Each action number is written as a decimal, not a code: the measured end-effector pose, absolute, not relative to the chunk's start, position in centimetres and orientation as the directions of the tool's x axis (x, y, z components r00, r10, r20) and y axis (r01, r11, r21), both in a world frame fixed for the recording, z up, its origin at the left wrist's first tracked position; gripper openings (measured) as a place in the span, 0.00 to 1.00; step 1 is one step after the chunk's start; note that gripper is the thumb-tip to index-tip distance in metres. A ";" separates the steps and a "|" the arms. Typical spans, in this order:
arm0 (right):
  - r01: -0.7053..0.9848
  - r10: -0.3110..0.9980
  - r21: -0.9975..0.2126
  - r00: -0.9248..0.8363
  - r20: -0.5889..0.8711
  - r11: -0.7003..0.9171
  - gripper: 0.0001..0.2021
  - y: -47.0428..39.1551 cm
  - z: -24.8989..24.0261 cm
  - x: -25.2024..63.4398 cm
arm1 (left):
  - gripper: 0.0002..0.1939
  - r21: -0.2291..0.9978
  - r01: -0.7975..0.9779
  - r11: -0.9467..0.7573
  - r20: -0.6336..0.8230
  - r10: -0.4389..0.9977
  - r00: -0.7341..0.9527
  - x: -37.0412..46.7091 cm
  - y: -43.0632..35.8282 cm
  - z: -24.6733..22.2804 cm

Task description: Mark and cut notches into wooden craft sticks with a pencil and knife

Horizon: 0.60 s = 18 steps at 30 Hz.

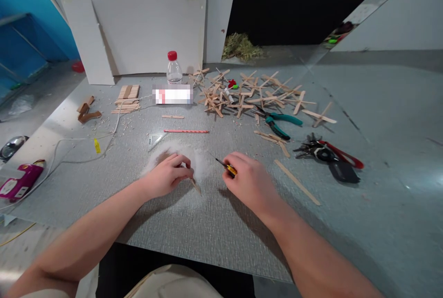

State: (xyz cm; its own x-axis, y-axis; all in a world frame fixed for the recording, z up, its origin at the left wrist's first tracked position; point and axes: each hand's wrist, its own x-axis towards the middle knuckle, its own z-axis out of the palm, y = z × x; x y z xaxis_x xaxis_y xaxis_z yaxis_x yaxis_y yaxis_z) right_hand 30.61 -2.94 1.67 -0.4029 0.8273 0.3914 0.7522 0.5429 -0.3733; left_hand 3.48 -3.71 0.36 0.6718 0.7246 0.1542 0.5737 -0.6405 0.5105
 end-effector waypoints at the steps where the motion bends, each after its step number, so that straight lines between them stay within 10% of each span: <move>1: 0.751 0.828 -0.376 -0.404 0.388 0.542 0.07 -3.0 1.7 30.6 | 0.14 0.515 0.569 -0.641 0.156 0.723 0.673 3.5 -3.7 0.3; 18: 0.762 0.840 -0.369 -0.421 0.341 0.532 0.05 -3.5 1.8 30.3 | 0.13 0.552 0.518 -0.654 0.162 0.693 0.703 3.6 -3.6 0.3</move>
